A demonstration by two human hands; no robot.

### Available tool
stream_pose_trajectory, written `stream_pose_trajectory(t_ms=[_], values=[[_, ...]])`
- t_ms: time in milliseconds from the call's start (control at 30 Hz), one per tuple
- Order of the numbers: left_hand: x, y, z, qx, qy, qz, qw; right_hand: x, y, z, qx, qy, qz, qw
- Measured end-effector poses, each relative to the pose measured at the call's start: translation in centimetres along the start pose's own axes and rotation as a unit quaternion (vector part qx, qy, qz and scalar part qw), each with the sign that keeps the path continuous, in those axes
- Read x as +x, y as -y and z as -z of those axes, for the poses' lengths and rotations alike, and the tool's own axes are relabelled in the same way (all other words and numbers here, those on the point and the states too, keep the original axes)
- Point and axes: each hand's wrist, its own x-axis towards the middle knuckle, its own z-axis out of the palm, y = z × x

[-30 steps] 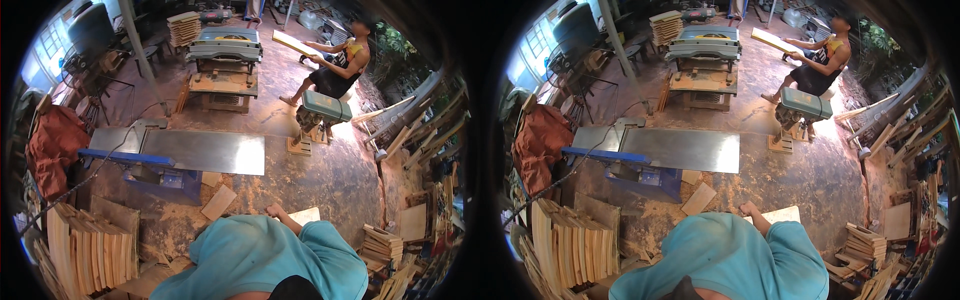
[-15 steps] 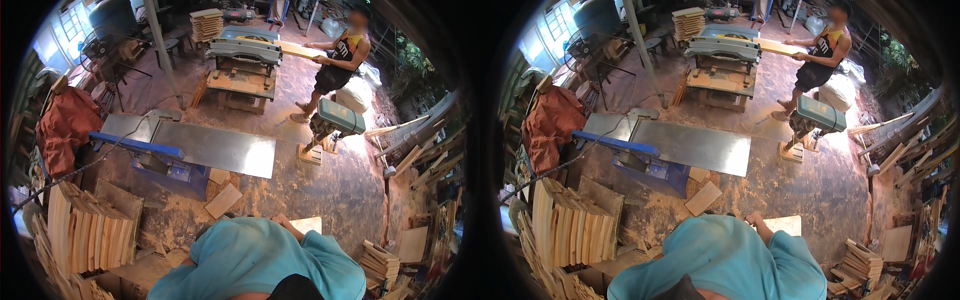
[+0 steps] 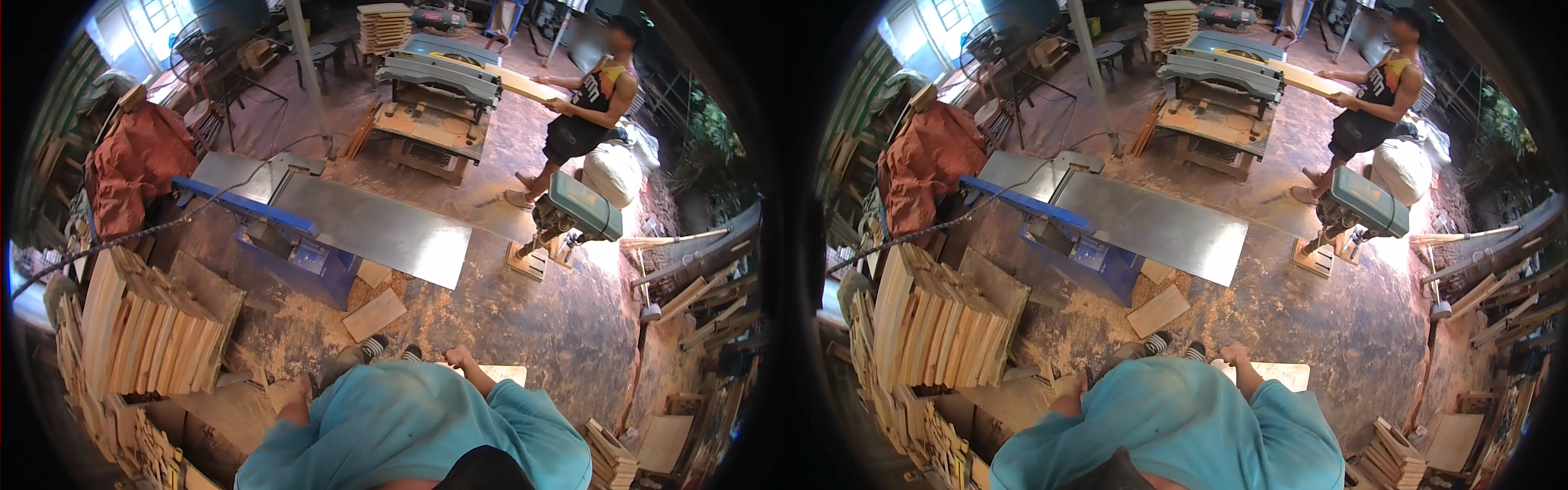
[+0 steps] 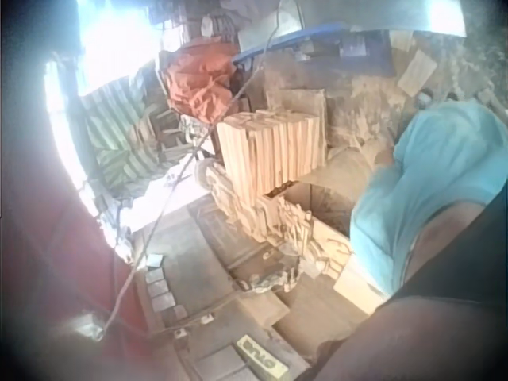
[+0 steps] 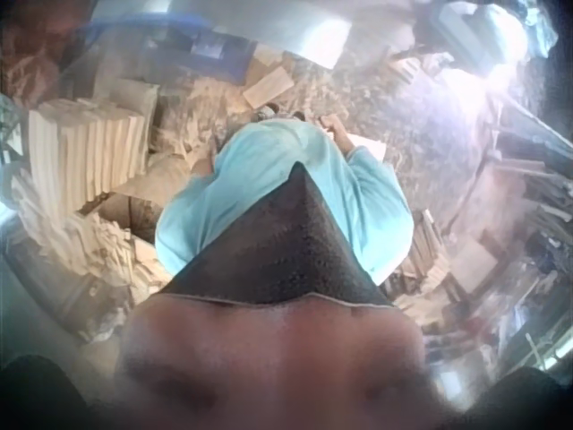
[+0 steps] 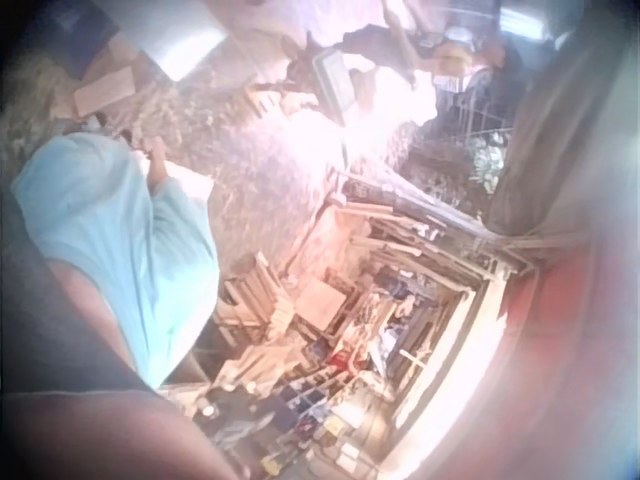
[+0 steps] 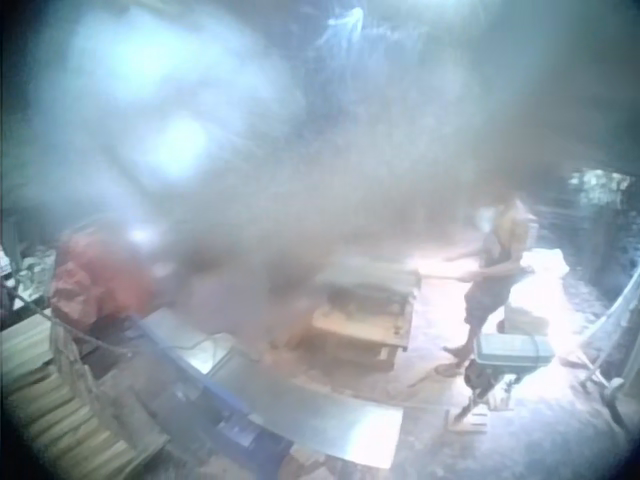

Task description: Measure wooden boards with a tape measure and cut them using a miter saw.

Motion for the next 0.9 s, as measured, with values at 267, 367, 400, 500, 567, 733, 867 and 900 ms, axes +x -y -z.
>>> stream_pose_trajectory(t_ms=[267, 367, 400, 500, 567, 733, 867, 900], values=[[2.7, -8.1, -0.2, 0.141, 0.019, -0.072, 0.987, 1.9, 2.0, -2.3, -0.188, 0.093, 0.013, 0.978], [4.1, -12.3, -5.9, -0.11, 0.027, -0.073, 0.991, 4.4, 3.5, -3.0, -0.251, 0.118, 0.037, 0.96], [4.0, -14.7, -7.7, -0.116, 0.033, -0.102, 0.987, 5.3, 3.7, -3.5, -0.253, 0.117, 0.035, 0.96], [1.8, -18.7, -9.2, -0.023, 0.111, -0.181, 0.977, 6.9, 5.4, -4.8, -0.239, 0.068, 0.119, 0.961], [0.4, -17.7, -9.0, -0.024, 0.132, -0.244, 0.96, 6.0, 7.8, -6.5, -0.258, 0.037, 0.162, 0.952], [-1.7, -7.0, -5.5, 0.027, -0.06, -0.226, 0.972, 0.5, 11.0, -10.4, -0.242, 0.087, 0.134, 0.957], [-9.1, 2.9, -2.9, -0.213, -0.136, -0.039, 0.967, 3.4, 7.6, -13.8, -0.521, 0.135, 0.186, 0.822], [-10.6, 5.5, -3.6, -0.274, -0.152, 0.027, 0.949, 3.1, 8.7, -15.0, -0.582, 0.112, 0.185, 0.784]])
